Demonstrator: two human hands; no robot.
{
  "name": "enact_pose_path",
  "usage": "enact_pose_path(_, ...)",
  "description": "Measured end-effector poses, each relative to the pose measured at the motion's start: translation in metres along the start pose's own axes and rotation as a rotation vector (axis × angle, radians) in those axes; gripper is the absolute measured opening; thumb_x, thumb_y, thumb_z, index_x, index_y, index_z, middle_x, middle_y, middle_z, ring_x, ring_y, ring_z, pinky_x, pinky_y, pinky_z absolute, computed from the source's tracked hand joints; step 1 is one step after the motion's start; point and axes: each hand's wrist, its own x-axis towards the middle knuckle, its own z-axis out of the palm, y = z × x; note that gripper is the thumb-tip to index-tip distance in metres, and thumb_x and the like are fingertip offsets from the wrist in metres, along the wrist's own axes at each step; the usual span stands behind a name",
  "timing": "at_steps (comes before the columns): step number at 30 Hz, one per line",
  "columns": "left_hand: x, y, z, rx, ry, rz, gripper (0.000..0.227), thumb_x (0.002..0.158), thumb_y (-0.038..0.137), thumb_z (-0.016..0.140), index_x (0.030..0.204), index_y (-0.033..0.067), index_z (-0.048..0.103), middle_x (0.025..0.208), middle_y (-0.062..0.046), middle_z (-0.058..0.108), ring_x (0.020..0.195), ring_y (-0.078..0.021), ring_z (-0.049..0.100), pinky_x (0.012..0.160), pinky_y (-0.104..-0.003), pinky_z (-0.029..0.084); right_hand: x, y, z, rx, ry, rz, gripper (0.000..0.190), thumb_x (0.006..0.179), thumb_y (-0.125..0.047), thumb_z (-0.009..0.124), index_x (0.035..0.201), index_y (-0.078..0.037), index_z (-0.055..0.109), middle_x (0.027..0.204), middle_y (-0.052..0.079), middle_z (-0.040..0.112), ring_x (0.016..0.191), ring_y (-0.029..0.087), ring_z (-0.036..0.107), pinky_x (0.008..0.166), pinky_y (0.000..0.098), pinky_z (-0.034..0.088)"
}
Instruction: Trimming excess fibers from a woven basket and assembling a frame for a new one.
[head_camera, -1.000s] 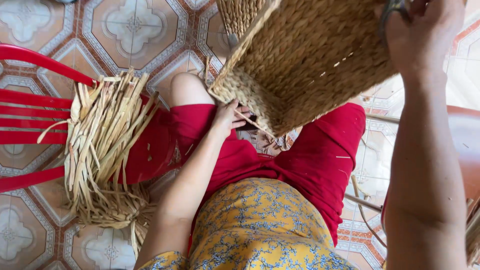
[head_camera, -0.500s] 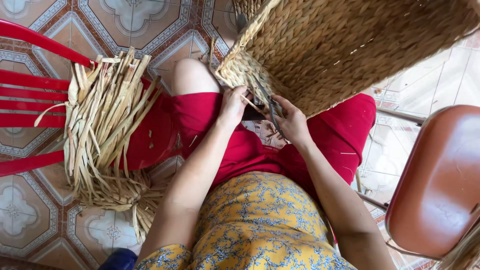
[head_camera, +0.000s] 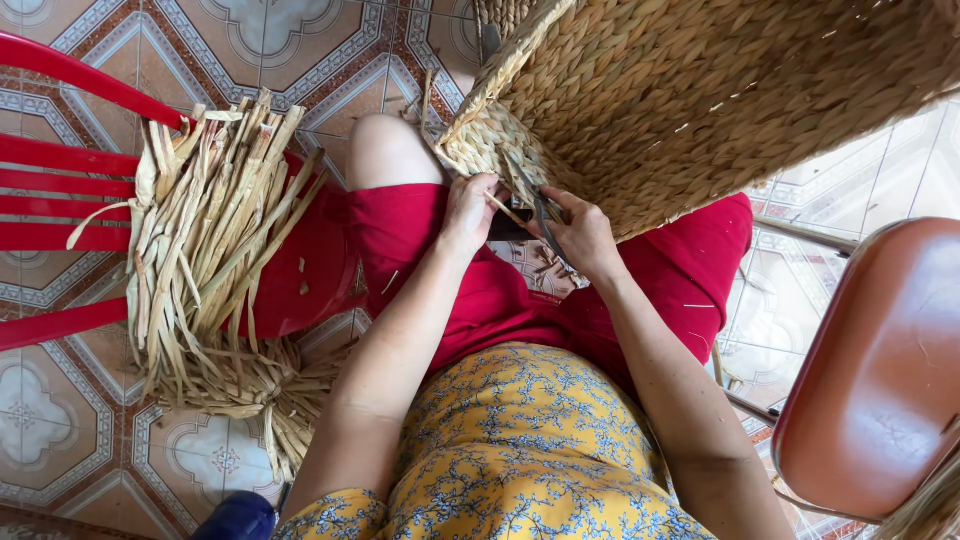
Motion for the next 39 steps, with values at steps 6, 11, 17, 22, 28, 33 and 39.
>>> enact_pose_path(6,-0.002,0.004,0.004,0.023,0.025,-0.033,0.031,0.086,0.002,0.059,0.117,-0.0003,0.06,0.113,-0.01,0.068,0.108,-0.0231,0.067,0.098,-0.045,0.056,0.004,0.005,-0.004,0.148,0.066,-0.029,0.061,0.081,-0.027,0.086,0.135,-0.009,0.064,0.093,0.007,0.077,0.081,0.008,0.065,0.073,0.0263,0.054)
enact_pose_path(11,0.0,0.002,0.0,0.006,0.039,-0.034,0.027,0.088,0.002,0.061,0.115,-0.0034,0.061,0.112,-0.013,0.067,0.107,-0.0251,0.066,0.1,-0.047,0.056,0.001,0.006,-0.007,-0.062,0.023,-0.138,0.06,0.081,-0.028,0.085,0.135,-0.011,0.067,0.113,0.018,0.076,0.096,0.023,0.072,0.086,0.0347,0.055)
enact_pose_path(17,-0.008,0.011,0.012,0.021,0.046,-0.043,0.026,0.086,0.001,0.058,0.11,-0.0021,0.064,0.109,-0.01,0.069,0.104,-0.022,0.066,0.096,-0.044,0.057,0.009,0.002,-0.006,-0.13,0.027,-0.256,0.056,0.082,-0.023,0.083,0.133,-0.008,0.067,0.124,0.023,0.069,0.114,0.036,0.067,0.095,0.0411,0.053)
enact_pose_path(22,-0.003,0.002,0.001,0.013,0.006,-0.008,0.018,0.089,0.001,0.059,0.105,-0.0046,0.064,0.103,-0.01,0.068,0.098,-0.021,0.067,0.095,-0.044,0.059,0.004,-0.026,0.003,-0.266,-0.005,-0.095,0.055,0.084,-0.022,0.078,0.137,-0.013,0.066,0.109,0.025,0.072,0.101,0.037,0.073,0.093,0.0414,0.056)
enact_pose_path(28,-0.004,0.008,0.006,0.052,0.034,-0.024,0.018,0.09,0.004,0.06,0.106,-0.0021,0.064,0.101,-0.007,0.067,0.095,-0.0176,0.065,0.091,-0.042,0.059,0.003,-0.011,0.005,-0.196,0.073,-0.21,0.059,0.081,-0.023,0.082,0.136,-0.009,0.065,0.109,0.026,0.072,0.1,0.036,0.073,0.089,0.0421,0.057)
enact_pose_path(33,-0.002,0.011,0.011,0.05,-0.005,-0.04,0.018,0.088,0.005,0.06,0.103,-0.0034,0.064,0.1,-0.009,0.068,0.094,-0.0206,0.068,0.091,-0.042,0.06,0.002,-0.015,-0.001,-0.093,0.157,-0.251,0.059,0.082,-0.025,0.085,0.133,-0.004,0.066,0.11,0.025,0.073,0.101,0.033,0.075,0.087,0.0409,0.058)
enact_pose_path(39,0.01,-0.003,-0.008,0.059,0.001,-0.032,0.012,0.088,0.005,0.062,0.099,-0.0013,0.064,0.095,-0.008,0.067,0.09,-0.0194,0.066,0.09,-0.041,0.061,-0.005,-0.015,0.016,-0.256,0.107,-0.306,0.061,0.084,-0.022,0.079,0.14,-0.005,0.06,0.11,0.028,0.072,0.092,0.037,0.076,0.087,0.0426,0.059)
